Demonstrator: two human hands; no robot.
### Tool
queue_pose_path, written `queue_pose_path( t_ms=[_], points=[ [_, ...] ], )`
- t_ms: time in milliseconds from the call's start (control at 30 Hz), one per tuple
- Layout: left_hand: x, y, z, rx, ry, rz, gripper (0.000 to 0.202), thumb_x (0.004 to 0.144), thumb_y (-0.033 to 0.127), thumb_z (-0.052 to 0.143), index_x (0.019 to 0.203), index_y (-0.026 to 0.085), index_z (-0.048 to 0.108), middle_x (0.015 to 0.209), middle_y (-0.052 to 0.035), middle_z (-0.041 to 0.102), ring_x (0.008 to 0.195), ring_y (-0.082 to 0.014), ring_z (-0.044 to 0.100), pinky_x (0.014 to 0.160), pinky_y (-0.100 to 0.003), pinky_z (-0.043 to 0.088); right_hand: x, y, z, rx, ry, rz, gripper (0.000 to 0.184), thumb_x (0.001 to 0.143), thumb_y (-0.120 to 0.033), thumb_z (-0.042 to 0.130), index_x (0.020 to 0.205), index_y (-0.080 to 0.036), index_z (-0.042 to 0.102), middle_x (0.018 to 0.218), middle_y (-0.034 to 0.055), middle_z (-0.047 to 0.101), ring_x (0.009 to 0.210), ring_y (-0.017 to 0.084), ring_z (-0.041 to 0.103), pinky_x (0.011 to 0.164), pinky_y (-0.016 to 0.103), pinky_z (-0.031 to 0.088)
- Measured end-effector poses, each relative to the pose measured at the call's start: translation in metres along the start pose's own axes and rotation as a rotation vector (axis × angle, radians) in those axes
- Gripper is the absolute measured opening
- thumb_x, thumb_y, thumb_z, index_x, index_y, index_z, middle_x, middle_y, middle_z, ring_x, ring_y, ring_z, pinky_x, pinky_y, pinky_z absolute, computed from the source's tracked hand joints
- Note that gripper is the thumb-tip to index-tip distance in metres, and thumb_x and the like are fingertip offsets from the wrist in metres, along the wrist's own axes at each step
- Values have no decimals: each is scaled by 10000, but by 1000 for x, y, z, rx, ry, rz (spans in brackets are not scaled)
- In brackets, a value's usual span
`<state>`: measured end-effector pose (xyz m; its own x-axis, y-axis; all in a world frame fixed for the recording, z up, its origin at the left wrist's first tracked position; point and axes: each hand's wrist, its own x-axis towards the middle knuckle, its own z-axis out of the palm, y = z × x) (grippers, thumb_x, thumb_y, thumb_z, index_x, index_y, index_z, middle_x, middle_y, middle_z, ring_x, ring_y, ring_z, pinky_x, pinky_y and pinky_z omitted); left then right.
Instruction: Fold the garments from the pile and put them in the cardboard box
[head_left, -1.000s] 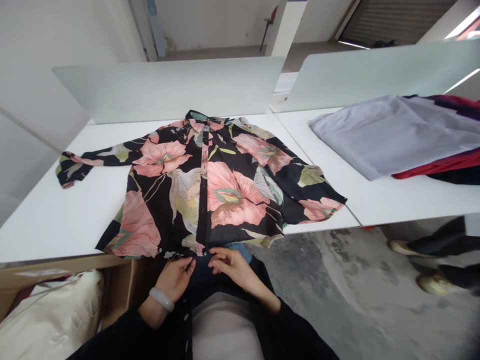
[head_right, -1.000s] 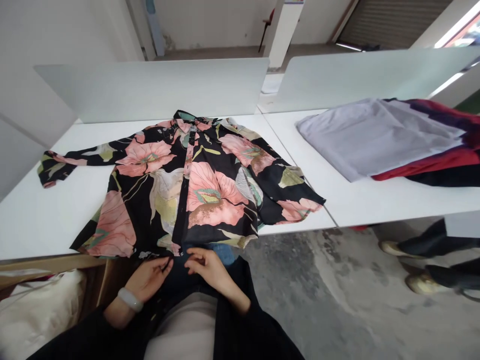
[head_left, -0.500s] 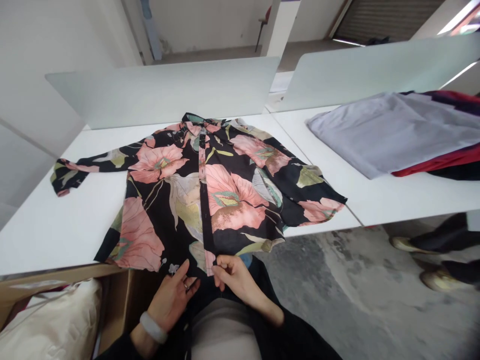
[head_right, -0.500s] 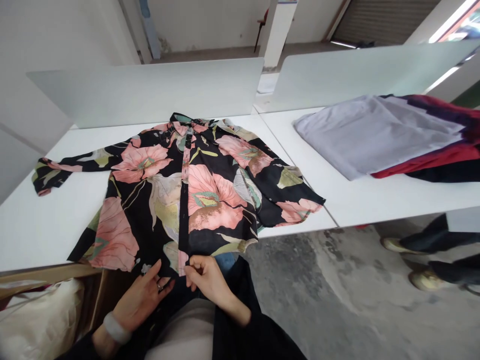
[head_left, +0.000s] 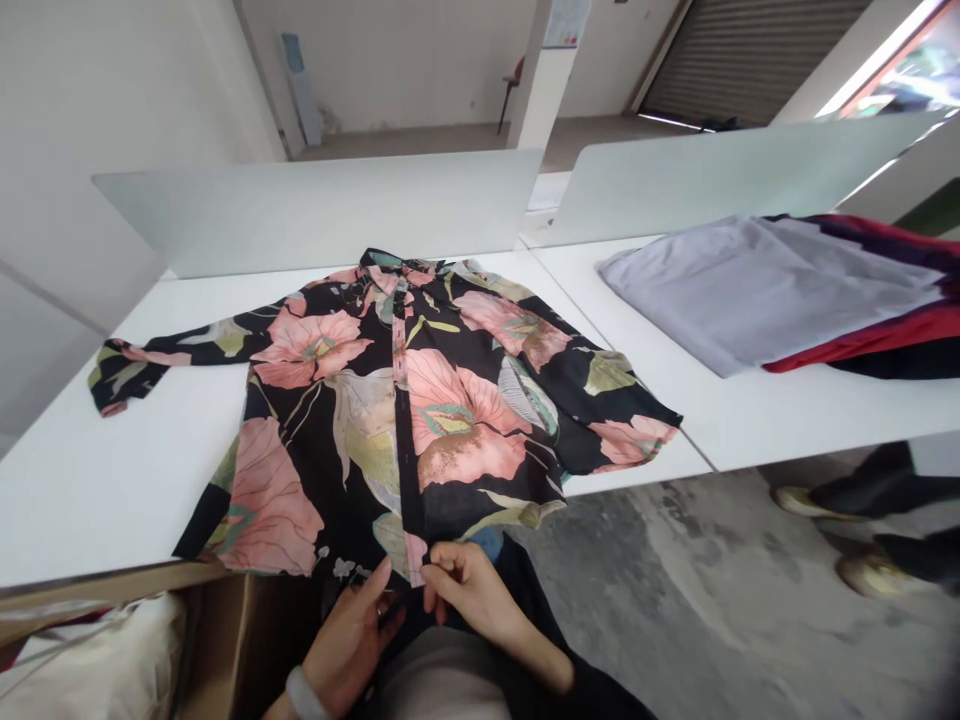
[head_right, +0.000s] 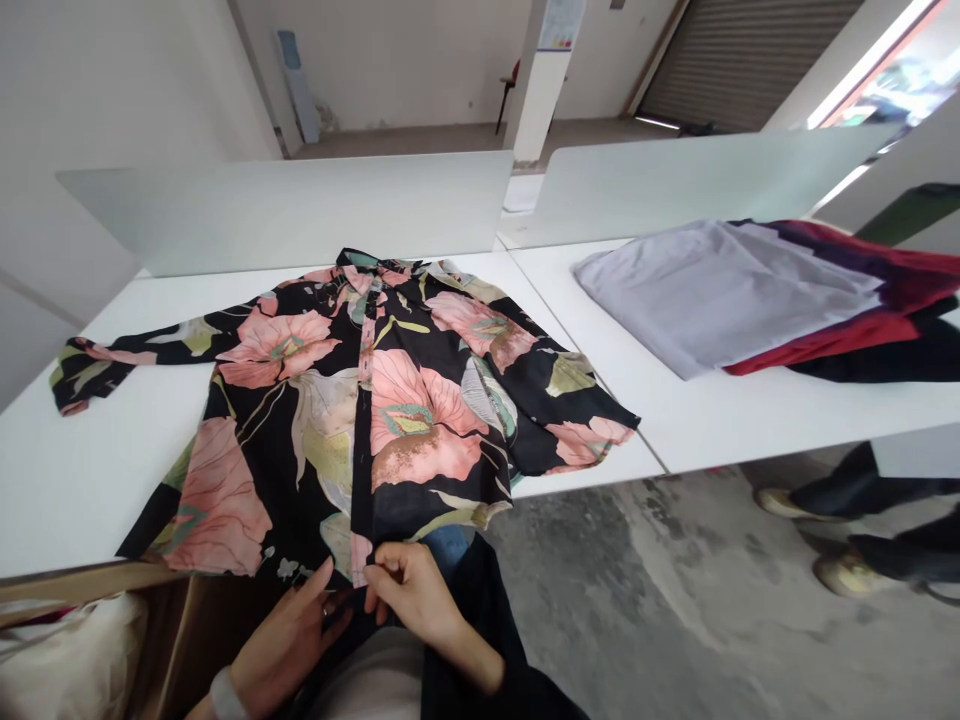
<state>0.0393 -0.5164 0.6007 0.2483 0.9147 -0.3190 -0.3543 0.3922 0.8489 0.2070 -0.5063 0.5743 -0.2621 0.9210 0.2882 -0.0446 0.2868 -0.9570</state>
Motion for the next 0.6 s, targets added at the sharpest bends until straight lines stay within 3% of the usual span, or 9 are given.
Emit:
queue_pose_path(
  t_ms=[100,200,433,600],
  points=[
    [0,0,-2,117,-28,24,563,394,513,911,821,206,709,960,-25,694,997,-206,557,828,-300,450,0,-3,0,-1,29,13,387,806,-496,579,602,-185,470,559,21,630,391,77,509,410,179,338],
    [-2,2,0,184,-33,25,568,376,497,919,797,184,702,945,-29,692,938,-189,560,829,-297,432,0,-9,0,0,56,29,404,790,-519,591,595,-178,500,547,16,619,389,72,500,423,182,345],
    [-7,2,5,137,-96,-9,535,390,433,937,797,180,698,846,-5,663,849,-155,549,792,-271,426,-3,-9,-2,65,17,87,447,759,-583,617,603,-179,510,571,19,634,398,83,523,433,194,375],
    [-4,1,3,140,-129,-50,494,423,517,910,770,221,718,870,-1,680,887,-157,575,747,-240,427,-4,-5,0,-28,43,62,399,797,-522,583,606,-177,521,585,30,646,420,92,547,445,193,377]
  ],
)
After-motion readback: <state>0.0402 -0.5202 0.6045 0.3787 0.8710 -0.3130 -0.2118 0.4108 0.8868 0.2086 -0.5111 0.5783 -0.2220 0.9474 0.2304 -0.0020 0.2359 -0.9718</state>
